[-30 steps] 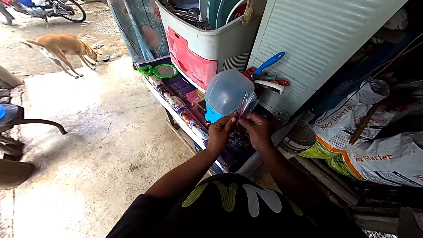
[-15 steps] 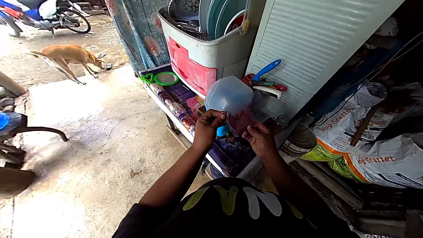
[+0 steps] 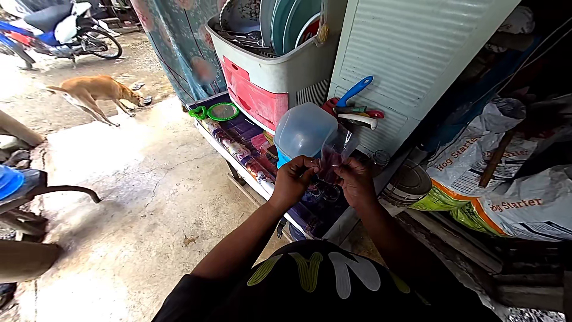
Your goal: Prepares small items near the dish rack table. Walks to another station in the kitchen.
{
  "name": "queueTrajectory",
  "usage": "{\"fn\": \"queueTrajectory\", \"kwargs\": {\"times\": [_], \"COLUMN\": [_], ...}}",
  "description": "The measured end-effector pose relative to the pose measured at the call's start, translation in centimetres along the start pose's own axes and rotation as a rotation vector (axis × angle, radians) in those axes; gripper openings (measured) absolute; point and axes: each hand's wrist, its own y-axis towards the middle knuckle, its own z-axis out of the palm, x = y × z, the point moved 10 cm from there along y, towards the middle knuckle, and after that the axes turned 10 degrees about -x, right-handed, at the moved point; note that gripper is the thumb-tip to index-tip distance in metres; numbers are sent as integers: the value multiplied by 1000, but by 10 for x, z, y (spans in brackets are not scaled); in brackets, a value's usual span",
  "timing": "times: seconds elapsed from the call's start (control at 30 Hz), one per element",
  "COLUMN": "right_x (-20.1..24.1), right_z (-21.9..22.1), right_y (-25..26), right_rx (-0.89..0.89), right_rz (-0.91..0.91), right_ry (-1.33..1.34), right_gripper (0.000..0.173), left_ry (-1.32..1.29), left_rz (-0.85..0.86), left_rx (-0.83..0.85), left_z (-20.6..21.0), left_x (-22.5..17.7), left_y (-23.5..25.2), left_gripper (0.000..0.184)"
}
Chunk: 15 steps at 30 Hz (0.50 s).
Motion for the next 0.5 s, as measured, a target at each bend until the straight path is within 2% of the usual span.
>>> {"fn": "queueTrajectory", "kwargs": {"times": [0.13,0.27,0.37,0.5], "right_x": [1,3,-2,5], "right_z": [3,7,6,-5], "right_y": [0,-2,0,5], "right_rx": [-4,-3,12,-3], "right_rz": [-3,-71,-54,-82], "right_ry": [6,-37,-42,-10], "right_gripper": [20,18,17,20], "left_ry": [69,83,91,-109], "left_rz": [95,208,166,48], "left_rx": [29,-21,-15,-122], "left_z": [12,16,13,-9], "left_x": [-9,-4,1,6], "left_y": [-1,0,3,10], "left_gripper": [6,6,4,9]}}
